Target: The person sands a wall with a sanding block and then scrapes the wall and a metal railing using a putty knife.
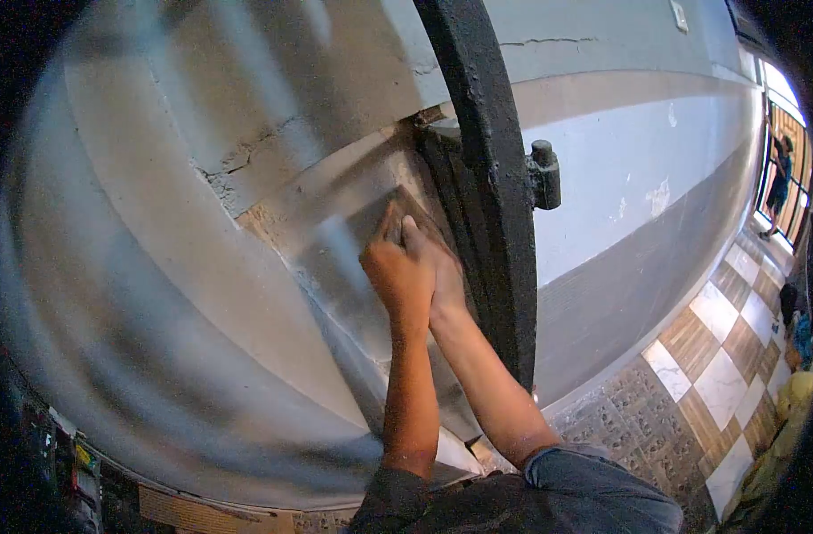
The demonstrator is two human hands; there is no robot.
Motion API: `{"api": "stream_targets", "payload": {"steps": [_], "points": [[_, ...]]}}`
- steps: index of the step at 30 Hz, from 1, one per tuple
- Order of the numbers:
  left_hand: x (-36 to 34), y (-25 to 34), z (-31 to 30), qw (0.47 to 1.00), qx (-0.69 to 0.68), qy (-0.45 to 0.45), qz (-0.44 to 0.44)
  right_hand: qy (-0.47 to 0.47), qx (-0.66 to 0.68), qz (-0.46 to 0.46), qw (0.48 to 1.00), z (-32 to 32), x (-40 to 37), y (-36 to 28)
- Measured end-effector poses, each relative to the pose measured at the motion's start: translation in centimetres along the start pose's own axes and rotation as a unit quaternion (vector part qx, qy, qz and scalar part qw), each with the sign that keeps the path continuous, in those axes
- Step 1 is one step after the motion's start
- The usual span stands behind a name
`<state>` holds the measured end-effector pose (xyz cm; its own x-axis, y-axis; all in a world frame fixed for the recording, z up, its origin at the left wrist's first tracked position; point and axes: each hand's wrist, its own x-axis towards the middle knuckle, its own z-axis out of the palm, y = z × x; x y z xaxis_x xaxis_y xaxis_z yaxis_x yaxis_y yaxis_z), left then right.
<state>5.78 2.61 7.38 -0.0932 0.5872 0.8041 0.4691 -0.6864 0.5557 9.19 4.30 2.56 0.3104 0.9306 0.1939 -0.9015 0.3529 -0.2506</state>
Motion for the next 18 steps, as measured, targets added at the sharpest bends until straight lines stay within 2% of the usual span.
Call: {"api": "stream_targets", "payload": {"steps": [2, 4, 6, 7, 9, 10, 11, 12, 14, 16, 18], "points": [[-0.2, 0.3, 0.4, 1.0, -0.023, 0.008, -0.006, -0.003, -0.033, -0.049, 0.998, 0.3, -1.0, -0.5], [0.2, 1.3, 0.5, 0.999, -0.046, 0.018, -0.014, -0.024, -0.034, -0.032, 0.999, 1.6, -1.2, -1.7], [0.6, 2.9, 0.0, 0.997, 0.042, 0.061, 0.025, -0.032, -0.034, -0.01, 0.999, 2.0, -1.0, -1.6], [0.6, 2.4, -0.2, 0.997, 0.046, 0.057, 0.019, -0.016, -0.041, -0.041, 0.998, 1.8, -0.4, -0.8], [0.8, 0.8, -0.3, 0.991, -0.042, 0.071, 0.104, -0.001, -0.052, -0.071, 0.996, 0.4, -0.1, 0.5], [0.3, 0.1, -0.1, 0.991, -0.041, 0.073, 0.102, 0.0, -0.116, -0.106, 0.988, -0.7, -0.2, 1.2], [-0.2, -0.4, 0.1, 0.996, -0.051, 0.051, 0.059, -0.003, -0.176, -0.143, 0.974, -0.6, -0.3, 1.2], [-0.3, -1.0, 0.3, 0.998, -0.061, 0.027, 0.018, -0.008, -0.173, -0.145, 0.974, -0.4, 0.0, 1.1], [0.8, -0.4, -0.1, 0.998, -0.038, 0.026, 0.04, -0.011, -0.041, -0.056, 0.998, 0.9, -0.2, 0.3], [0.8, 0.1, -0.5, 0.998, -0.015, 0.018, 0.051, -0.005, -0.054, -0.078, 0.995, 1.4, -0.3, 0.2], [0.0, 0.4, -0.9, 1.0, -0.03, -0.004, -0.005, 0.009, -0.067, -0.095, 0.993, 0.5, -0.8, 0.6]]}}
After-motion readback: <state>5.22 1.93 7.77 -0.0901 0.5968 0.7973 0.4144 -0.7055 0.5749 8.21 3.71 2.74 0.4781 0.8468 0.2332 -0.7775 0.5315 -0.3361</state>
